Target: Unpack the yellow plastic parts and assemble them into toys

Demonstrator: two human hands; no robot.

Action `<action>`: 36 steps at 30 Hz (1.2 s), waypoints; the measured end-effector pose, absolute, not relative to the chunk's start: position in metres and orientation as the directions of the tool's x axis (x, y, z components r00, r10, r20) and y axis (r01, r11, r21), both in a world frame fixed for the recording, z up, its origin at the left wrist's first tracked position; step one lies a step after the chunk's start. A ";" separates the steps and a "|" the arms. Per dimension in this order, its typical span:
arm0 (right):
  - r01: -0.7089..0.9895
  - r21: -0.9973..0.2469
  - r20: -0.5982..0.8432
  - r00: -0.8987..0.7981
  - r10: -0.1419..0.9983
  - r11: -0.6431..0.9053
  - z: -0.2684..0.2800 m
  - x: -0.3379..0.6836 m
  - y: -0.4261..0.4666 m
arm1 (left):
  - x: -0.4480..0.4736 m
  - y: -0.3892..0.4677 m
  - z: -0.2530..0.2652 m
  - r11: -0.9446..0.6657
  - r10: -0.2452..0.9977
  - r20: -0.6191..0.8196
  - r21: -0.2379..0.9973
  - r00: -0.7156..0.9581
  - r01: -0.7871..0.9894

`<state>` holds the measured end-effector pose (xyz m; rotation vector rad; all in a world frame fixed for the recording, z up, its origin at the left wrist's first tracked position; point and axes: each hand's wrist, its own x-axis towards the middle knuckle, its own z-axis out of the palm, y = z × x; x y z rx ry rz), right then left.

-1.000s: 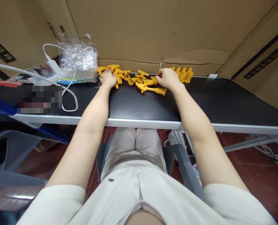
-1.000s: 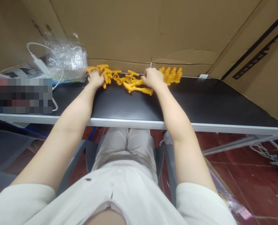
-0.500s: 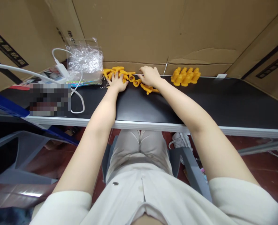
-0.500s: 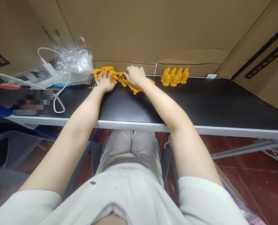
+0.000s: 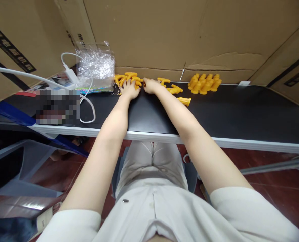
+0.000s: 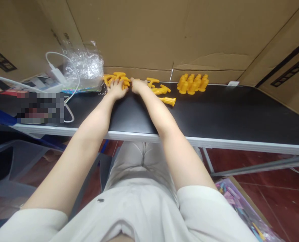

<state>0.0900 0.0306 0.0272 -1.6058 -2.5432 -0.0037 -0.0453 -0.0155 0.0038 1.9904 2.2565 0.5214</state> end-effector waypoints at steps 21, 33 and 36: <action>0.860 0.223 0.395 -0.510 0.764 0.459 0.063 0.116 -0.011 | -0.028 -0.028 0.019 -0.056 0.927 0.367 0.332 -0.075 0.942; 0.733 0.206 0.351 -0.674 0.650 0.649 0.068 0.190 -0.022 | -0.023 -0.034 0.029 -0.183 0.883 0.468 0.397 -0.027 0.900; 0.771 0.092 0.380 -0.612 0.694 0.630 0.056 0.206 -0.026 | -0.015 -0.038 0.031 -0.247 0.865 0.500 0.354 0.041 0.902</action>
